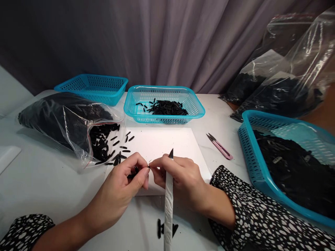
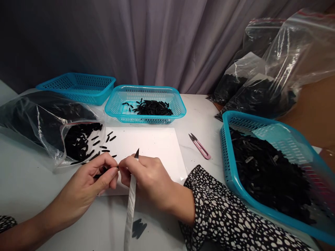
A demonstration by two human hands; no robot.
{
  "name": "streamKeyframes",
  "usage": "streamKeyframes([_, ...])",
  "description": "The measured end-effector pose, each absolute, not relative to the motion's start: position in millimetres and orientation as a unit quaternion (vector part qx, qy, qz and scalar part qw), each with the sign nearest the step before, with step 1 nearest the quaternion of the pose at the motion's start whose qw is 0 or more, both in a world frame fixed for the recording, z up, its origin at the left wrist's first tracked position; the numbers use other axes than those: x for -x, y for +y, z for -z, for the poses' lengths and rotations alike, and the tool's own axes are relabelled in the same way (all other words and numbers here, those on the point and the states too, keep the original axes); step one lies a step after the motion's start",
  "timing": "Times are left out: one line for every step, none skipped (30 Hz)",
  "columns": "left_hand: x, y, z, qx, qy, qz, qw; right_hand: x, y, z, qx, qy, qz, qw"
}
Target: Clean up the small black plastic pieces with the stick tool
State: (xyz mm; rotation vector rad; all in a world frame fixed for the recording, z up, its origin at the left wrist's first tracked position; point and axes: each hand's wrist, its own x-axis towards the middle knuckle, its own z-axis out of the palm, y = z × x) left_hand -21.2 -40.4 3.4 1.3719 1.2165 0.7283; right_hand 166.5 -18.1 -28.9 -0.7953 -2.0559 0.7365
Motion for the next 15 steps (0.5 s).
streamKeyframes([20.8, -40.2, -3.3, -0.571, 0.509, -0.309, 0.565, -165.7, -17.8, 29.3, 0.318, -0.806, -0.29, 0.405])
streamKeyframes([20.5, -40.0, -3.3, -0.563, 0.503, -0.311, 0.577, -164.6, -17.2, 29.5, 0.324, -0.798, -0.289, 0.418])
streamKeyframes([20.4, -39.7, -3.4, -0.554, 0.497, -0.315, 0.588, -163.5, -16.3, 29.2, 0.334, -0.786, -0.286, 0.434])
streamKeyframes([20.5, -39.3, -3.6, -0.547, 0.492, -0.32, 0.597, -162.3, -15.1, 28.5, 0.346, -0.772, -0.286, 0.45])
streamKeyframes([20.8, -39.0, -3.9, -0.539, 0.488, -0.327, 0.603, -161.2, -13.6, 27.4, 0.361, -0.753, -0.29, 0.467])
streamKeyframes([21.2, -38.7, -4.2, -0.532, 0.485, -0.334, 0.608, -160.3, -11.9, 26.1, 0.378, -0.732, -0.302, 0.48])
streamKeyframes([21.8, -38.6, -4.5, -0.525, 0.483, -0.341, 0.613, -159.7, -10.1, 24.8, 0.393, -0.709, -0.325, 0.488])
streamKeyframes([22.5, -38.5, -4.8, -0.518, 0.482, -0.346, 0.617, -159.4, -8.2, 23.7, 0.405, -0.681, -0.357, 0.495])
streamKeyframes([23.2, -38.6, -5.0, -0.512, 0.482, -0.349, 0.619, -159.3, -6.4, 23.1, 0.413, -0.651, -0.399, 0.497])
streamKeyframes([23.7, -38.7, -5.2, -0.51, 0.482, -0.351, 0.62, -159.2, -4.9, 22.9, 0.415, -0.62, -0.446, 0.495])
streamKeyframes([24.2, -38.7, -5.2, -0.51, 0.485, -0.351, 0.618, -159.2, -3.6, 23.3, 0.413, -0.591, -0.492, 0.489])
streamKeyframes([24.4, -38.7, -5.2, -0.513, 0.491, -0.348, 0.612, -159.2, -2.7, 24.0, 0.408, -0.568, -0.531, 0.478])
streamKeyframes([24.5, -38.6, -5.2, -0.519, 0.499, -0.346, 0.601, -159.0, -2.3, 25.0, 0.403, -0.556, -0.559, 0.465])
streamKeyframes([24.4, -38.3, -5.2, -0.528, 0.508, -0.343, 0.587, -158.7, -2.2, 25.9, 0.399, -0.553, -0.575, 0.452])
streamKeyframes([24.2, -37.9, -5.3, -0.538, 0.517, -0.341, 0.571, -158.3, -2.5, 26.8, 0.396, -0.557, -0.581, 0.442])
